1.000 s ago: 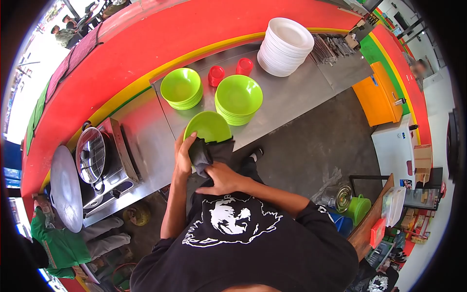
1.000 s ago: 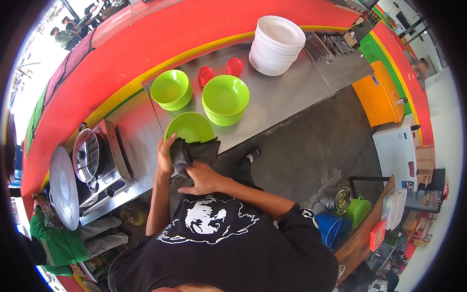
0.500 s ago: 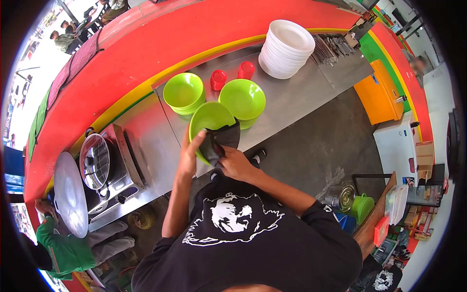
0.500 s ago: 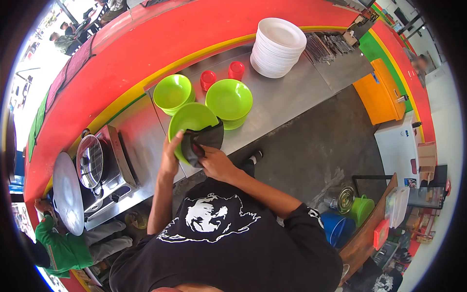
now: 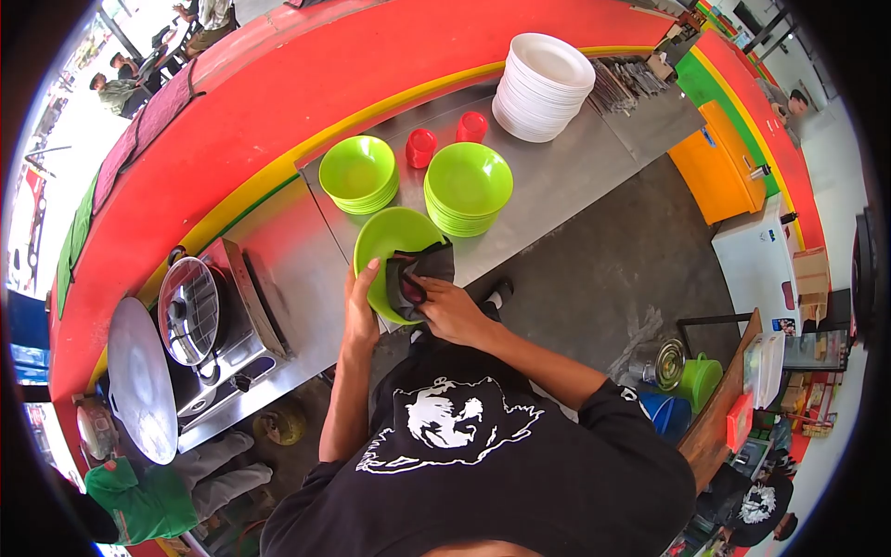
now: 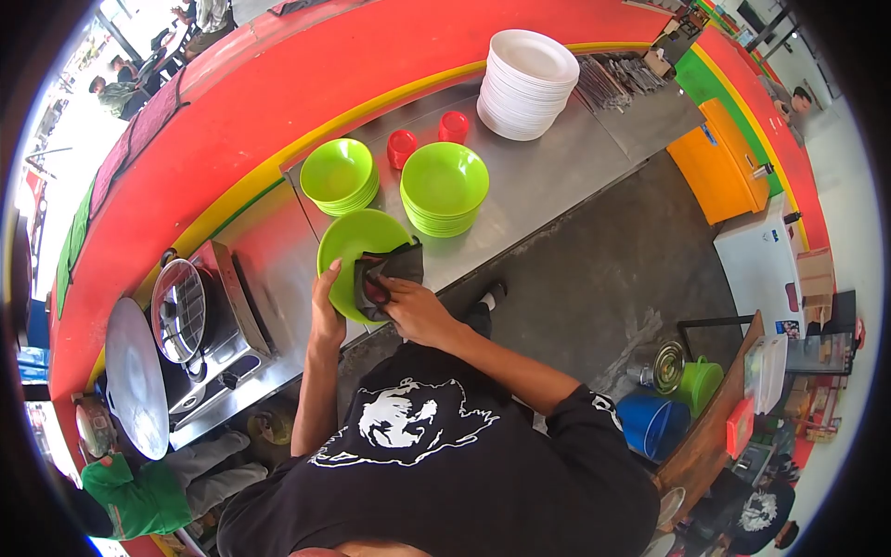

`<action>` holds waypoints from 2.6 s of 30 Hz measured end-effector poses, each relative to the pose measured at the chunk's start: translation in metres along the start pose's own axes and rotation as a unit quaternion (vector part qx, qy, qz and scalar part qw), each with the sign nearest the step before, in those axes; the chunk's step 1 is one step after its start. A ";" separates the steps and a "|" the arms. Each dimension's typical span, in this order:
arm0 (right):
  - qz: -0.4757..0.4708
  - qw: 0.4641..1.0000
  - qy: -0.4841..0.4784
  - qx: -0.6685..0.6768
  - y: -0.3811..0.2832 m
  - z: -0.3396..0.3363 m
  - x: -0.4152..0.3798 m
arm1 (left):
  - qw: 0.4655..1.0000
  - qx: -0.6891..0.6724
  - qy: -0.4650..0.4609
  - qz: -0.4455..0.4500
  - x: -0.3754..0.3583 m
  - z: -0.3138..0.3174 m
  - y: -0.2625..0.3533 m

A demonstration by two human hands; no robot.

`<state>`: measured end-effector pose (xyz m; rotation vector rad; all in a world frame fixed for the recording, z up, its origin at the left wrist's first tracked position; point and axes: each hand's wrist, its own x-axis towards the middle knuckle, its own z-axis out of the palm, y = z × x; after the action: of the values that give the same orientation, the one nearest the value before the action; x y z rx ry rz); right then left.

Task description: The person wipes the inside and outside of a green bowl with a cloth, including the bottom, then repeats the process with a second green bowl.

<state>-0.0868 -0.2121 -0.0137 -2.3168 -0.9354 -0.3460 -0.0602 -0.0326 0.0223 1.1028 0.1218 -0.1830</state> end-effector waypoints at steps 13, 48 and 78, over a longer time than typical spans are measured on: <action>-0.021 0.998 -0.051 -0.004 -0.009 0.008 -0.011 | 0.999 -0.029 -0.027 -0.032 -0.011 -0.018 0.001; 0.038 0.982 -0.116 0.141 -0.043 -0.004 -0.007 | 0.998 -0.045 0.029 -0.042 -0.014 -0.008 -0.001; 0.259 0.784 0.202 0.526 -0.004 -0.032 0.000 | 0.987 0.118 0.105 0.038 -0.006 0.000 -0.002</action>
<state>-0.0904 -0.2300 0.0135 -1.2650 -0.1237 -0.0306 -0.0669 -0.0332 0.0221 1.3587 0.2510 -0.0126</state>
